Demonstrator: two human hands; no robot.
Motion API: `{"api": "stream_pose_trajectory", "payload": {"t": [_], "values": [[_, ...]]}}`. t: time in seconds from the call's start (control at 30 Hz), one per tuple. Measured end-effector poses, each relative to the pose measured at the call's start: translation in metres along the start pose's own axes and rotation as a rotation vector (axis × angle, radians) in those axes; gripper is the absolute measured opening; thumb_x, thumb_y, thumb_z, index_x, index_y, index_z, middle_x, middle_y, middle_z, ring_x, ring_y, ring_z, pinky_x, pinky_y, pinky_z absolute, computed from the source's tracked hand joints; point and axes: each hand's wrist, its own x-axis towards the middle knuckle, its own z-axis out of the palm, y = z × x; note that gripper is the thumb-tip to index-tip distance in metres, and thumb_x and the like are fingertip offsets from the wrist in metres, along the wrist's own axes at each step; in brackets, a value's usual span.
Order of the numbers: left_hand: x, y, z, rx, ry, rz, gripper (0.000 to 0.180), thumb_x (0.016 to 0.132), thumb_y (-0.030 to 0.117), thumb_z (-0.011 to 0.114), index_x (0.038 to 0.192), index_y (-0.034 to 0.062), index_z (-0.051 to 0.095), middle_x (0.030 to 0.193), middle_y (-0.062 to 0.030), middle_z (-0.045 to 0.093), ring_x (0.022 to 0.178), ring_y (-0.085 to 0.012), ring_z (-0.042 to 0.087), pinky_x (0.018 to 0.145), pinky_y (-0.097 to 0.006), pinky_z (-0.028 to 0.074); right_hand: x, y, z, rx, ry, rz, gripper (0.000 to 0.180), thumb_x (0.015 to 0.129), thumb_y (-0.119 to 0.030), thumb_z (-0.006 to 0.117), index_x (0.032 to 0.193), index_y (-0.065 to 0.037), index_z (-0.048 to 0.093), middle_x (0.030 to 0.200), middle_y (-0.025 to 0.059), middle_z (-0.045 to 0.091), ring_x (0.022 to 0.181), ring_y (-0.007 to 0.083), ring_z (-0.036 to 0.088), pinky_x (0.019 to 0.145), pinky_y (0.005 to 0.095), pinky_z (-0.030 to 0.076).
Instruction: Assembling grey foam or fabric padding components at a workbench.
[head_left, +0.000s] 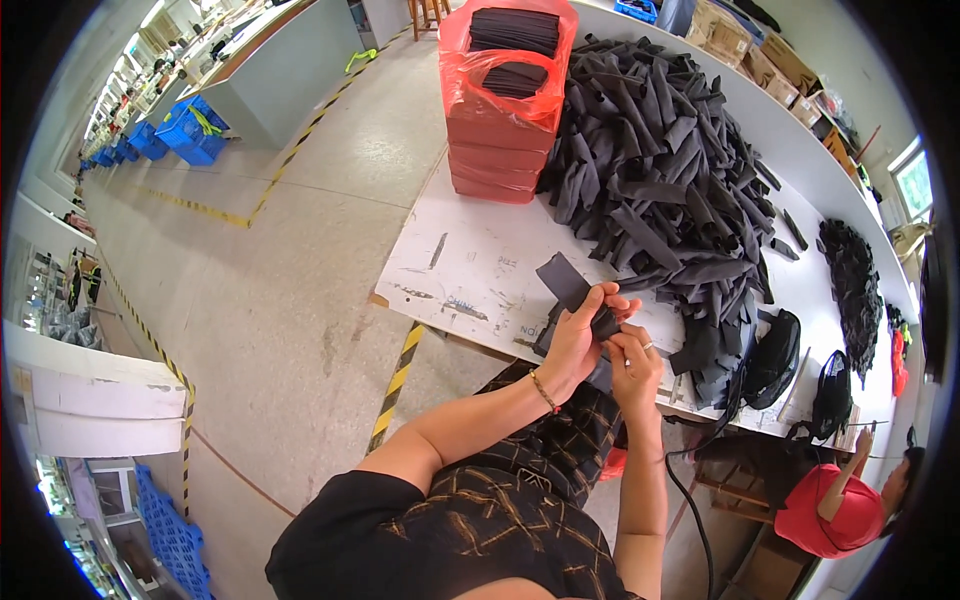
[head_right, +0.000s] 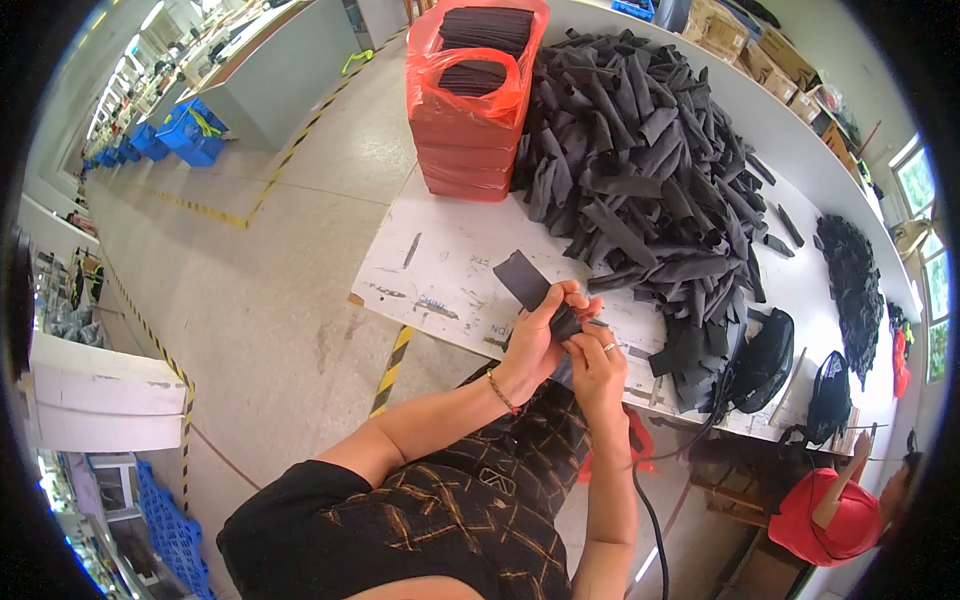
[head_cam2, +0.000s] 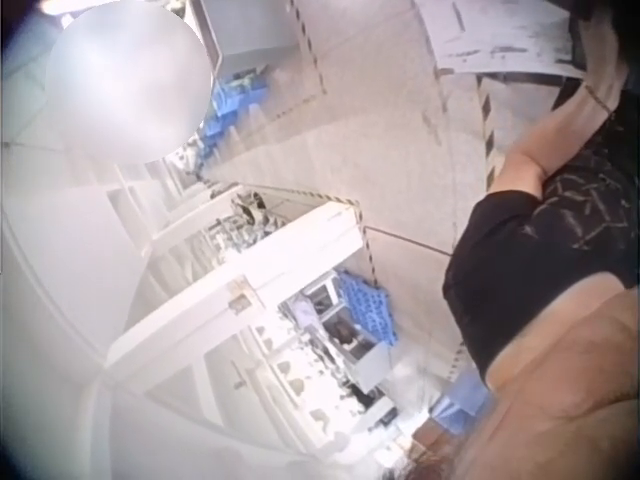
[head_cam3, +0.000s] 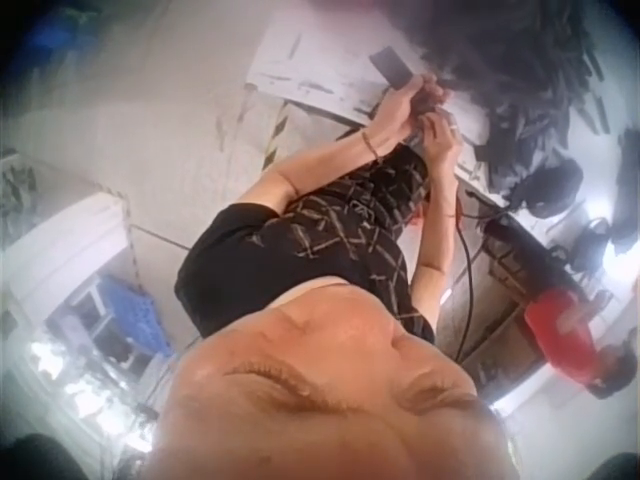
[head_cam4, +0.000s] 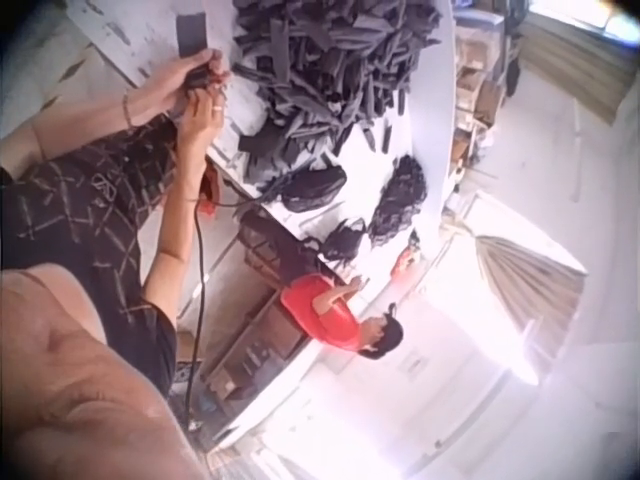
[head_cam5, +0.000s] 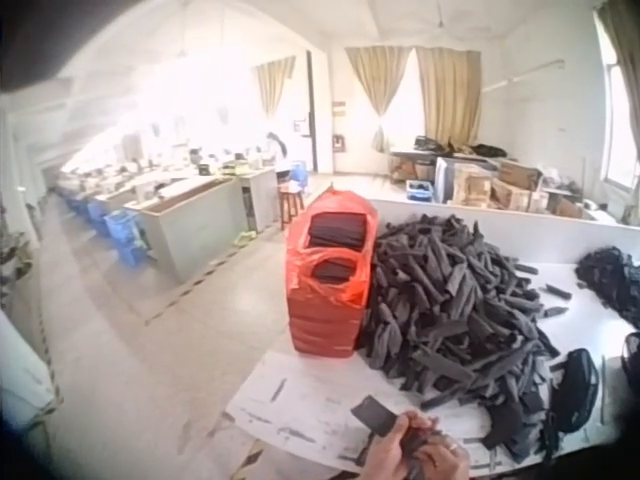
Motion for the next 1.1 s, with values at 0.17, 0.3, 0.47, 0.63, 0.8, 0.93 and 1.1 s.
{"api": "stream_pose_trajectory", "payload": {"t": [0.17, 0.3, 0.47, 0.63, 0.8, 0.93, 1.1], "values": [[0.001, -0.001, -0.005, -0.013, -0.002, -0.025, 0.030, 0.098, 0.030, 0.053, 0.109, 0.0024, 0.056, 0.091, -0.0073, 0.066, 0.102, -0.0247, 0.064, 0.093, -0.034, 0.047, -0.002, 0.005, 0.001, -0.008, -0.014, -0.020, 0.014, 0.073, 0.006, 0.070, 0.085, 0.001, 0.063, 0.092, 0.0136, 0.063, 0.076, 0.0293, 0.063, 0.064, 0.0356, 0.051], [0.005, 0.001, -0.008, 0.017, -0.042, -0.043, 0.035, 0.100, 0.033, 0.048, 0.112, 0.0008, 0.054, 0.094, -0.0093, 0.066, 0.104, -0.0248, 0.063, 0.095, -0.035, 0.046, -0.006, 0.004, 0.001, 0.021, -0.010, 0.141, 0.013, 0.075, 0.002, 0.070, 0.086, 0.002, 0.063, 0.093, 0.0131, 0.063, 0.081, 0.0273, 0.063, 0.069, 0.0327, 0.050], [0.011, 0.007, -0.008, 0.136, -0.080, -0.019, 0.039, 0.101, 0.033, 0.044, 0.116, -0.0018, 0.053, 0.105, -0.0153, 0.066, 0.109, -0.0250, 0.060, 0.099, -0.037, 0.044, -0.015, 0.009, 0.026, 0.666, 0.197, 0.711, 0.015, 0.085, -0.007, 0.070, 0.087, 0.003, 0.059, 0.100, 0.0034, 0.057, 0.088, 0.0100, 0.053, 0.078, 0.0239, 0.045], [0.015, 0.018, -0.003, 0.152, -0.138, 0.047, 0.039, 0.100, 0.033, 0.045, 0.117, -0.0010, 0.053, 0.115, -0.0168, 0.064, 0.111, -0.0265, 0.059, 0.100, -0.040, 0.043, -0.018, -0.003, 0.028, 0.579, 0.432, 0.479, 0.010, 0.089, -0.008, 0.066, 0.087, 0.000, 0.060, 0.099, 0.0017, 0.055, 0.080, 0.0098, 0.052, 0.074, 0.0221, 0.044], [0.013, 0.023, -0.003, 0.151, -0.209, -0.054, 0.039, 0.098, 0.035, 0.050, 0.117, 0.0002, 0.056, 0.114, -0.0135, 0.065, 0.111, -0.0271, 0.057, 0.097, -0.042, 0.045, 0.001, -0.014, 0.010, 0.945, 0.364, 0.865, 0.008, 0.089, -0.008, 0.065, 0.086, -0.003, 0.062, 0.086, 0.0002, 0.056, 0.079, 0.0090, 0.052, 0.073, 0.0228, 0.042], [0.017, 0.042, -0.032, 0.277, 0.006, 0.099, 0.028, 0.093, 0.022, 0.063, 0.109, 0.0001, 0.061, 0.097, -0.0119, 0.066, 0.095, -0.0263, 0.065, 0.081, -0.037, 0.054, -0.002, -0.006, 0.008, 0.193, 0.402, 0.272, 0.007, 0.085, -0.005, 0.068, 0.086, 0.000, 0.062, 0.084, 0.0045, 0.060, 0.075, 0.0139, 0.054, 0.068, 0.0250, 0.042], [0.010, 0.060, -0.037, 0.325, -0.007, 0.097, 0.014, 0.090, 0.010, 0.064, 0.098, -0.0013, 0.065, 0.087, -0.0147, 0.069, 0.087, -0.0322, 0.069, 0.077, -0.036, 0.057, -0.006, 0.000, 0.000, 0.142, 0.412, 0.193, 0.008, 0.081, 0.001, 0.070, 0.085, 0.000, 0.063, 0.082, 0.0078, 0.061, 0.073, 0.0181, 0.057, 0.067, 0.0260, 0.045]]}}
